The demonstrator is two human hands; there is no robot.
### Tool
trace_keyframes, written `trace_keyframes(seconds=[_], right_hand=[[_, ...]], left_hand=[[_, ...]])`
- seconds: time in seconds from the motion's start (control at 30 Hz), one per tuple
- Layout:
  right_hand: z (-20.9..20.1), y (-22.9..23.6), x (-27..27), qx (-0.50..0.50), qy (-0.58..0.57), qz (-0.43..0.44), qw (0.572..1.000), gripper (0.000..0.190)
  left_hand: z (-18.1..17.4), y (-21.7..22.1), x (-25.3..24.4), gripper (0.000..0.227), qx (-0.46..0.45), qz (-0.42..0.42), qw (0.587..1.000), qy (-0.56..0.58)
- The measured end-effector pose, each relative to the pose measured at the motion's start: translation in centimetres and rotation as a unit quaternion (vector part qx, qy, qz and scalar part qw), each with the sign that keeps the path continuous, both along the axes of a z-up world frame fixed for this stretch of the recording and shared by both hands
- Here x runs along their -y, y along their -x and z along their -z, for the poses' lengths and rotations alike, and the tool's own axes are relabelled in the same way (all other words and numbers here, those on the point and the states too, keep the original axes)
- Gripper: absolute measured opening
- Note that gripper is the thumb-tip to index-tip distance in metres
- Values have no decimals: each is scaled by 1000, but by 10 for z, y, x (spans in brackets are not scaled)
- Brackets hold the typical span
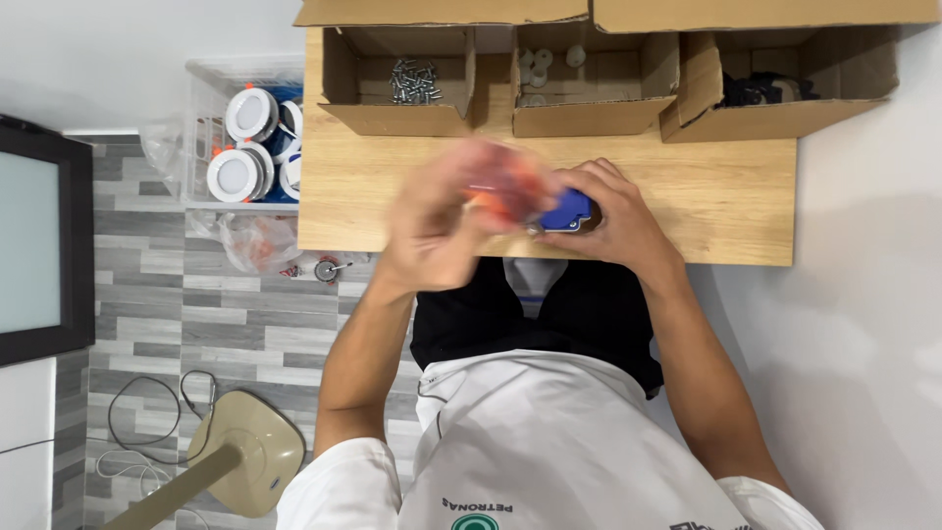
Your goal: The person uses a screwdriver to tighten screws on a blue plastic electrical component, then attaches a black plastic piece and a white plastic piece to it. The person repeats the screwing process on the assembled unit.
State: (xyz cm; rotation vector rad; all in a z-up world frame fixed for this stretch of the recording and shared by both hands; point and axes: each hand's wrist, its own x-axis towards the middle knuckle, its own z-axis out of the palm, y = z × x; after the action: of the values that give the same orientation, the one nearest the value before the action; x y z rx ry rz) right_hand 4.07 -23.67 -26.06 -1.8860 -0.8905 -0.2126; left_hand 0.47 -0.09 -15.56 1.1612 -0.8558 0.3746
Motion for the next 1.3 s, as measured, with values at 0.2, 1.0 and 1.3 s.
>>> trace_keyframes(seconds=[0.2,1.0,1.3], right_hand=[[-18,1,-2,-35,11,5,999,67],[25,-8,10,33,-169,80,982,72],[29,-10,10,78,-149,85,982,62]], left_hand=[[-43,-5,-39,84,134,-125,983,-21],[97,-27,7,61,-242,-264,931,63],[119,-36,-3,58,-297,-253,910,-138]])
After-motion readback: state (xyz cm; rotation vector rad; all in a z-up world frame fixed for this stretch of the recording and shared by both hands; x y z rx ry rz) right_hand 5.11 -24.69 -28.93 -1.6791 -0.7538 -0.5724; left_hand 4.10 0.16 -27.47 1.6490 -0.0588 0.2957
